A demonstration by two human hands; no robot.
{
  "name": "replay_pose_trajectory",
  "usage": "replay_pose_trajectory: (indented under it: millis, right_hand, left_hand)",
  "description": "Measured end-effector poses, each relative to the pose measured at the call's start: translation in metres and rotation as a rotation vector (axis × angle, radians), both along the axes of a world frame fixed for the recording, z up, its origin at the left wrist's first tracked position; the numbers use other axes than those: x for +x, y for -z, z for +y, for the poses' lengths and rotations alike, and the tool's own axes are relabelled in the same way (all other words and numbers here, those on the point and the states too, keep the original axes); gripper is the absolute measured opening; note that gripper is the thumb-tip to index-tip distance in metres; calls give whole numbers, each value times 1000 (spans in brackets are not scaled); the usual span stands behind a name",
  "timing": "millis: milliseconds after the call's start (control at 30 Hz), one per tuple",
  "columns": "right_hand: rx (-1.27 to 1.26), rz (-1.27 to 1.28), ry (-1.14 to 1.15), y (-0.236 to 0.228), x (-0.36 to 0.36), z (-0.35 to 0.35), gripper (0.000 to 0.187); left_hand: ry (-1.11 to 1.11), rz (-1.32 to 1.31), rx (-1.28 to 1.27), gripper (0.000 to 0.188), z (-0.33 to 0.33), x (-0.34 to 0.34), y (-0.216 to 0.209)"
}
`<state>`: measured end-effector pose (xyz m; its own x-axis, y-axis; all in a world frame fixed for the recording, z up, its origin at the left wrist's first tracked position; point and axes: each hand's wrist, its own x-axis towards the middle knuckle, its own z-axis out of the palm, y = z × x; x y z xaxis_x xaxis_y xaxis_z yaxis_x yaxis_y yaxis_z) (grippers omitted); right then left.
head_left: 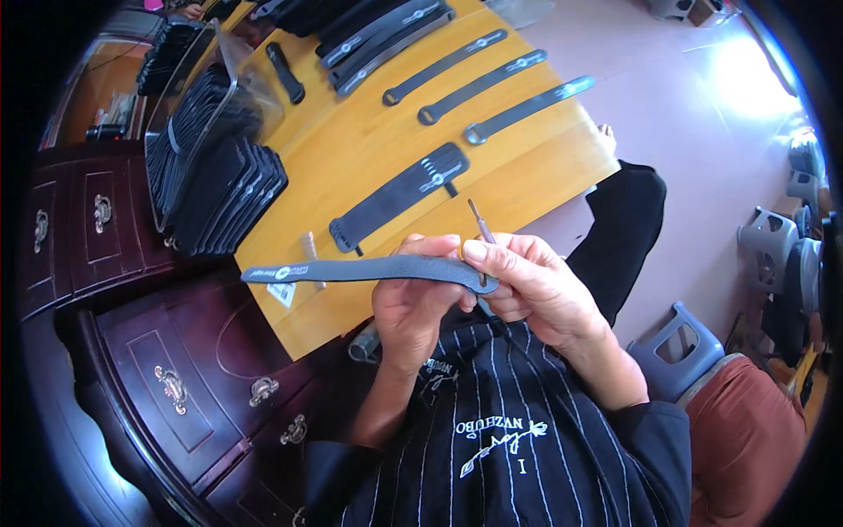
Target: The person uses a small metal tool to clean or deburr holes in textile storage straps at a workbench.
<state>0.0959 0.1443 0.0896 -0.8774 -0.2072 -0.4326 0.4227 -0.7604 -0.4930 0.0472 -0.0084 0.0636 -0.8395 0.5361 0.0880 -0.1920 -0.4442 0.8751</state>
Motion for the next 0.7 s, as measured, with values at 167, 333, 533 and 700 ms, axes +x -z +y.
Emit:
replay_pose_trajectory:
  millis: [167, 333, 533, 700]
  right_hand:
    - [116, 10, 22, 8, -7, -13, 30]
    - [378, 89, 108, 9, -3, -15, 29]
    - [1001, 287, 287, 5, 13, -15, 10]
    - [1348, 482, 189, -3, 19, -11, 14]
  left_hand:
    - [-173, 108, -5, 17, -1, -3, 5]
    - [-152, 7, 10, 12, -8, -5, 0]
    - [-163, -9, -49, 13, -14, -12, 5]
    - [-188, 37, -92, 16, -12, -11, 6]
